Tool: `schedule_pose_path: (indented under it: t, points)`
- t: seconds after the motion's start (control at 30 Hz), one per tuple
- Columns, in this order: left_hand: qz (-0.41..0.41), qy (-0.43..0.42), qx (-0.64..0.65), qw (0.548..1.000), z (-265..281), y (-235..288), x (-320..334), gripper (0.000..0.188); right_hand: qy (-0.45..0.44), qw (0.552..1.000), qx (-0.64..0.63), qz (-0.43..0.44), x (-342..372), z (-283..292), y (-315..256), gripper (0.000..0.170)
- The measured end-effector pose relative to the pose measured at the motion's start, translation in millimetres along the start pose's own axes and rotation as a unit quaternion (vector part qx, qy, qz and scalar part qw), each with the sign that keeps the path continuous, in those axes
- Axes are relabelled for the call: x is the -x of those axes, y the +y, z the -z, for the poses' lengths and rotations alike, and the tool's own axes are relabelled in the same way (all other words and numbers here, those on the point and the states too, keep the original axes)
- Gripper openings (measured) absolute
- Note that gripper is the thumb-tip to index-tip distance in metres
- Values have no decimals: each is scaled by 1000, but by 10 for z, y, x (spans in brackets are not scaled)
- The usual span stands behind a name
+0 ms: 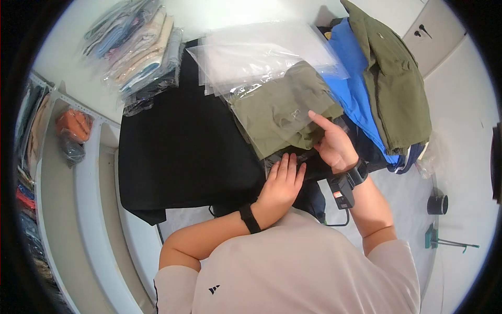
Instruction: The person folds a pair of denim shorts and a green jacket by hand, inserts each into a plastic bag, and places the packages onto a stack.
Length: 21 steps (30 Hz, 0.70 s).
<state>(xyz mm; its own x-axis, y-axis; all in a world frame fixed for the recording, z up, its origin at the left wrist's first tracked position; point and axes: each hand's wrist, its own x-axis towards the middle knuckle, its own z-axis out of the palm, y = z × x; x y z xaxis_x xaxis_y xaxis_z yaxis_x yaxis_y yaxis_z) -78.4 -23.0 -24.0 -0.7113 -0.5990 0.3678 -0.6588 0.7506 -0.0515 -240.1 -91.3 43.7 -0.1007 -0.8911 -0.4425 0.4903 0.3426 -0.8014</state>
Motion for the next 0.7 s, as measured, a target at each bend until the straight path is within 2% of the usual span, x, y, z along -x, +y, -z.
schedule_pose_path:
  t: [0.03, 0.1, 0.2, 0.23, 0.27, 0.33, 0.37, 0.5, 0.57, 0.7]
  points:
    - [-4, 8, -2, 1000, -5, -7, 4, 46, -3, 1000, 1, 0, -25, -20, -9, 35]
    - [3, 10, -6, 1000, 37, -14, -18, 46, -66, 990, -123, -25, -74, -27, -17, 35]
    - [17, -4, -14, 1000, 48, 0, -44, 47, -92, 979, -173, -57, -193, -26, 98, 33]
    - [26, -20, -23, 999, 46, 1, -64, 48, -58, 982, -176, -44, -240, -25, 187, 33]
    - [28, -16, -24, 999, 27, 4, -77, 48, -61, 982, -172, -41, -300, 7, 252, 33]
    - [32, -6, -44, 999, -33, 23, -61, 48, -143, 964, -210, -83, -372, 41, 343, 34]
    - [27, 4, -53, 998, -52, 7, -48, 49, -167, 963, -197, -80, -351, -8, 361, 40]
    - [40, 13, -50, 998, -96, 10, -21, 45, -200, 959, -176, -92, -398, -128, 413, 40]
    - [42, 20, -42, 998, -96, 15, -3, 42, -136, 968, -156, -141, -472, -164, 404, 39]
    - [37, 31, -31, 998, -69, 12, 29, 34, -172, 958, -171, -154, -498, -257, 354, 39]
